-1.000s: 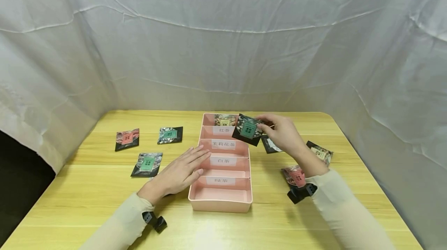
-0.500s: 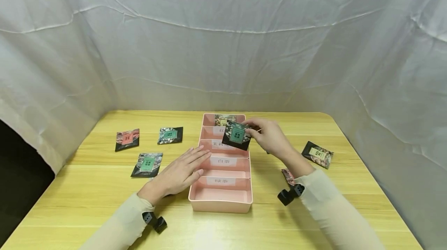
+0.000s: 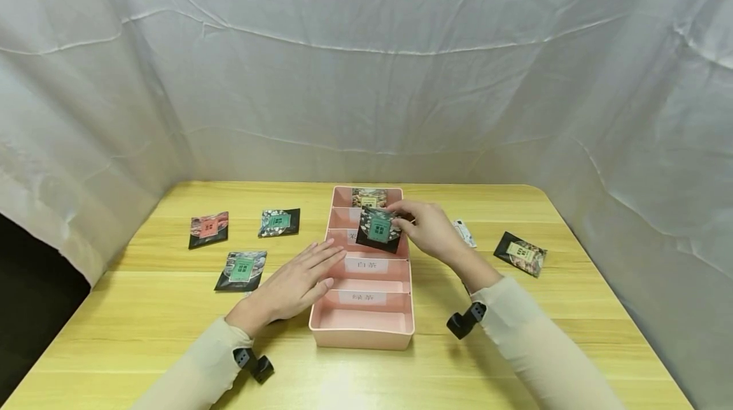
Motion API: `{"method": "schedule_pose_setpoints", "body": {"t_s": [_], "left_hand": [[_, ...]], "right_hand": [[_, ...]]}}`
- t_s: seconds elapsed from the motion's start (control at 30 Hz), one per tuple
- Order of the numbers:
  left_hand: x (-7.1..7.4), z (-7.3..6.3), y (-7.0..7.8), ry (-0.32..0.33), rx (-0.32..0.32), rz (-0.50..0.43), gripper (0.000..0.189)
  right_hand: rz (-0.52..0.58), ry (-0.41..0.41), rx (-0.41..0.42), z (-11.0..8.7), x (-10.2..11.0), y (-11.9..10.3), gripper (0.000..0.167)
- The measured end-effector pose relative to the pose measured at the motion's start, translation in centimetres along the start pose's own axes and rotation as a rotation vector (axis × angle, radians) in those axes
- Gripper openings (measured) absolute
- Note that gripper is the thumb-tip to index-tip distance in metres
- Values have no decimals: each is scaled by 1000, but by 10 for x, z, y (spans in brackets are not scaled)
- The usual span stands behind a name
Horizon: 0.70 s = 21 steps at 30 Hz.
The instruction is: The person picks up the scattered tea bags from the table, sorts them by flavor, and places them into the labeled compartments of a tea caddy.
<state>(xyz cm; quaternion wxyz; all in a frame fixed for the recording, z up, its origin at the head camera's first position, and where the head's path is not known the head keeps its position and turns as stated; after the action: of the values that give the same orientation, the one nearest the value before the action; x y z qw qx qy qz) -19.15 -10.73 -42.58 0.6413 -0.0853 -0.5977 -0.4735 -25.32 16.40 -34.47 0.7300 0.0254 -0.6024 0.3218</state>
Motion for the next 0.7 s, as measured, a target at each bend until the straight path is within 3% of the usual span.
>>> {"method": "schedule_pose_setpoints", "body": {"t_s": [0.7], "left_hand": [[0,0,0,3,-6,-11,55]], "right_hand": [[-66,-24,69,1,-26,-1,22]]}}
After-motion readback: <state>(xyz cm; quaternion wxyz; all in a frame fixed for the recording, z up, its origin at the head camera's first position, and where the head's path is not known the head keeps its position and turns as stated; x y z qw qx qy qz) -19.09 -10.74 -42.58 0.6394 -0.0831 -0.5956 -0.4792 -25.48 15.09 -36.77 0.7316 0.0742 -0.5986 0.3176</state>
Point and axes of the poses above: each hand's wrist, its own z-axis towards the middle knuckle, its own x-axis out of the back of the hand, y = z × x, the point moved 2 cm from there along z, towards the middle knuckle, and after that the axes turned 14 degrees about -z, right-handed, at the moved point
